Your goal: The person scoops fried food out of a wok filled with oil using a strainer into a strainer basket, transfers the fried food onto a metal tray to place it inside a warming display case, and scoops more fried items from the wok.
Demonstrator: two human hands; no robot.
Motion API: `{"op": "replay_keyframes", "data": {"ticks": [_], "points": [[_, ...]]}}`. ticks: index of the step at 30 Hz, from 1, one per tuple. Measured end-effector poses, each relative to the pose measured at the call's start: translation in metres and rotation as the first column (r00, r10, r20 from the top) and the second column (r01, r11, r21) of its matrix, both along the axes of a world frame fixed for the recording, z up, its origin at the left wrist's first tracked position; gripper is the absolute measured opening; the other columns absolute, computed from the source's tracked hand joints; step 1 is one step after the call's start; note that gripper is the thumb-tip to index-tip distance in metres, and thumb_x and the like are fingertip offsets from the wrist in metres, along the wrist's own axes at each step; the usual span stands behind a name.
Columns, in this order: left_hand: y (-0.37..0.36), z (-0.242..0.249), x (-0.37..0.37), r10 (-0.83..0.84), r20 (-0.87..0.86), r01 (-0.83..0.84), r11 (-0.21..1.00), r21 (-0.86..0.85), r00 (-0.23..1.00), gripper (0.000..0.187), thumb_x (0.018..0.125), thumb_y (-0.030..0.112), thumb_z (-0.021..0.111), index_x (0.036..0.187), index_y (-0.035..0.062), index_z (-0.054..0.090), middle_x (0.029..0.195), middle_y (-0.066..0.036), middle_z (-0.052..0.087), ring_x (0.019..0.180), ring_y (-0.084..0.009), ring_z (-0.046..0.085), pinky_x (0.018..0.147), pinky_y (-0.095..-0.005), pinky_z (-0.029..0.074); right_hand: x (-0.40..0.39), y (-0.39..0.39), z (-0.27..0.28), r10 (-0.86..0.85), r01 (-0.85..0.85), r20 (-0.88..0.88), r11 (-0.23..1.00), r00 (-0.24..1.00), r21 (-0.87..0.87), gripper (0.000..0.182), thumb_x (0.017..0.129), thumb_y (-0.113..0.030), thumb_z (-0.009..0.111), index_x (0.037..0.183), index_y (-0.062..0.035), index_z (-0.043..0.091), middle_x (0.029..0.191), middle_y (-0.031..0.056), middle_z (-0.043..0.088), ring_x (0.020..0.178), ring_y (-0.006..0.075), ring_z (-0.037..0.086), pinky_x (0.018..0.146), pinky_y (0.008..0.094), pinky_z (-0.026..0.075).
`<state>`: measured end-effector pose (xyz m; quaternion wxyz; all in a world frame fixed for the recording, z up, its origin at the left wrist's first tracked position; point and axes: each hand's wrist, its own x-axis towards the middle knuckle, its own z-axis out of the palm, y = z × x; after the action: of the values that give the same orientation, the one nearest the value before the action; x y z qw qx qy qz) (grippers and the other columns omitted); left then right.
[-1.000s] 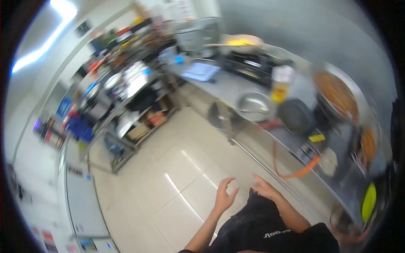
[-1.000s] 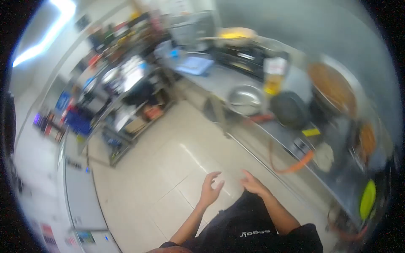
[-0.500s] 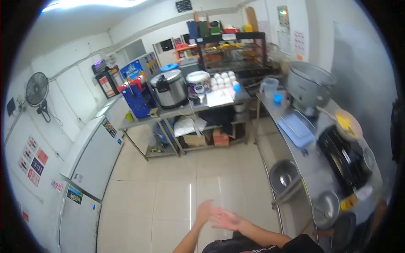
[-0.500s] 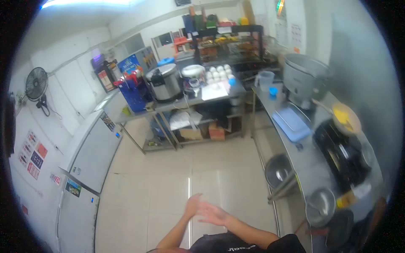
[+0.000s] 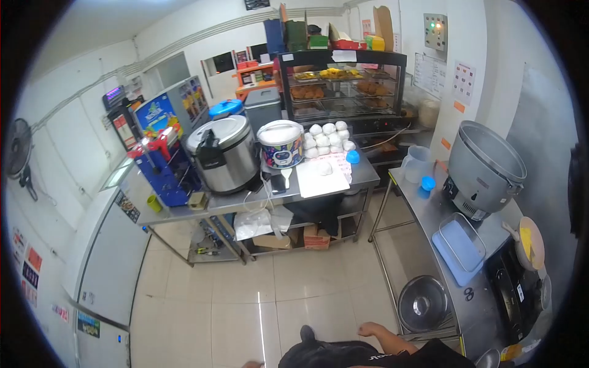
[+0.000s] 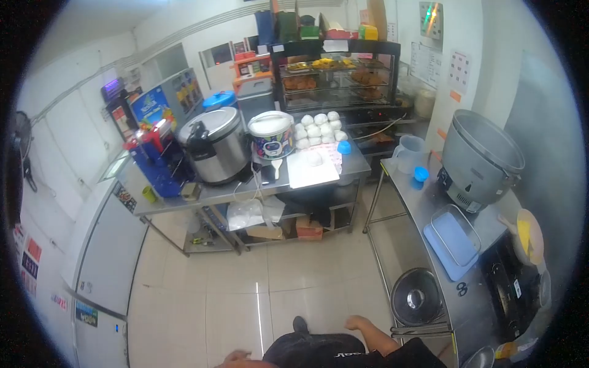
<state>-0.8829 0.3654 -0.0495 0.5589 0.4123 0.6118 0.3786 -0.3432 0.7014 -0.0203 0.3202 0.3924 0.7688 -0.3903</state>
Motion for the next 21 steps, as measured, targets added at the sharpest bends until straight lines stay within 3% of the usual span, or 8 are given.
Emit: {"op": "replay_keyframes", "data": {"ticks": [1,2,3,9,12,13,16,21], "points": [[0.111,-0.03,-0.016,-0.622,-0.557,0.618,0.752,-0.229,0.55,0.039,0.093,0.039,0.048,0.115,0.01,0.061,0.095,-0.012,0.067,0.087,-0.0262,0.065,0.086,-0.0406,0.047,0.011,0.011,0.013,0.012,0.0,0.17,0.997,0.985,-0.071,0.054,0.086,-0.044,0.051,0.122,-0.004,0.057,0.118,0.0184,0.06,0.105,0.0335,0.059,0.09,0.0433,0.047],[0.199,-0.025,-0.007,-0.741,-0.327,0.43,0.626,-0.65,0.586,0.041,0.09,0.04,0.049,0.114,0.0087,0.061,0.092,-0.015,0.068,0.087,-0.0268,0.065,0.084,-0.0434,0.048,0.02,0.02,0.031,-0.256,0.301,0.207,0.927,0.944,-0.222,0.053,0.087,-0.043,0.053,0.124,-0.0049,0.056,0.116,0.0176,0.061,0.103,0.032,0.06,0.088,0.0431,0.049],[0.279,0.018,-0.003,-0.748,-0.444,0.607,0.661,-0.44,0.493,0.043,0.09,0.04,0.045,0.11,0.0058,0.063,0.091,-0.015,0.068,0.083,-0.0286,0.065,0.08,-0.0443,0.049,0.021,0.025,0.067,-0.49,0.564,0.283,0.747,0.825,-0.352,0.052,0.088,-0.042,0.054,0.125,-0.0058,0.054,0.113,0.0168,0.063,0.101,0.0305,0.061,0.087,0.0429,0.05],[0.662,0.268,0.098,-0.426,-0.369,0.49,0.866,0.098,0.826,0.04,0.089,0.04,0.059,0.104,0.0025,0.063,0.087,-0.008,0.066,0.077,-0.0174,0.061,0.069,-0.0325,0.048,0.047,0.097,0.081,-0.853,0.681,0.1,0.332,0.512,-0.653,0.064,0.085,-0.022,0.059,0.141,-0.0111,0.029,0.108,0.011,0.061,0.098,0.0247,0.062,0.082,0.0428,0.052],[0.792,0.325,0.132,-0.419,-0.212,0.454,0.876,0.161,0.883,0.033,0.089,0.032,0.062,0.106,0.0033,0.063,0.086,-0.006,0.065,0.076,-0.0124,0.061,0.067,-0.0281,0.049,0.083,0.155,-0.037,-0.856,0.735,0.133,0.337,0.499,-0.588,0.063,0.083,-0.019,0.06,0.14,-0.0116,0.034,0.105,0.0108,0.063,0.095,0.024,0.062,0.082,0.0413,0.052],[0.834,0.344,0.139,-0.412,-0.29,0.478,0.851,0.218,0.864,0.031,0.089,0.03,0.062,0.105,0.0036,0.063,0.085,-0.006,0.065,0.074,-0.0119,0.061,0.065,-0.0272,0.048,0.077,0.191,0.004,-0.74,0.696,0.064,0.596,0.67,-0.401,0.057,0.081,-0.022,0.063,0.134,-0.0109,0.044,0.101,0.0128,0.064,0.089,0.0236,0.064,0.076,0.0398,0.054],[0.935,0.395,0.143,-0.285,-0.391,0.431,0.827,0.361,0.875,0.026,0.089,0.026,0.061,0.103,0.0049,0.064,0.082,-0.006,0.064,0.07,-0.0129,0.062,0.061,-0.0267,0.047,0.096,0.287,0.004,-0.688,0.648,-0.142,0.721,0.712,-0.245,0.045,0.082,-0.023,0.061,0.125,-0.0093,0.055,0.095,0.0131,0.065,0.08,0.0222,0.065,0.068,0.0363,0.054],[1.112,0.466,0.101,-0.052,-0.572,0.37,0.81,0.456,0.819,0.025,0.086,0.027,0.064,0.097,0.0041,0.067,0.077,-0.007,0.067,0.068,-0.0154,0.063,0.063,-0.0293,0.049,0.089,0.415,0.052,-0.904,0.866,-0.099,0.427,0.416,-0.261,0.037,0.086,-0.022,0.059,0.119,-0.0054,0.058,0.087,0.0104,0.065,0.073,0.0188,0.065,0.061,0.0333,0.054]]}}
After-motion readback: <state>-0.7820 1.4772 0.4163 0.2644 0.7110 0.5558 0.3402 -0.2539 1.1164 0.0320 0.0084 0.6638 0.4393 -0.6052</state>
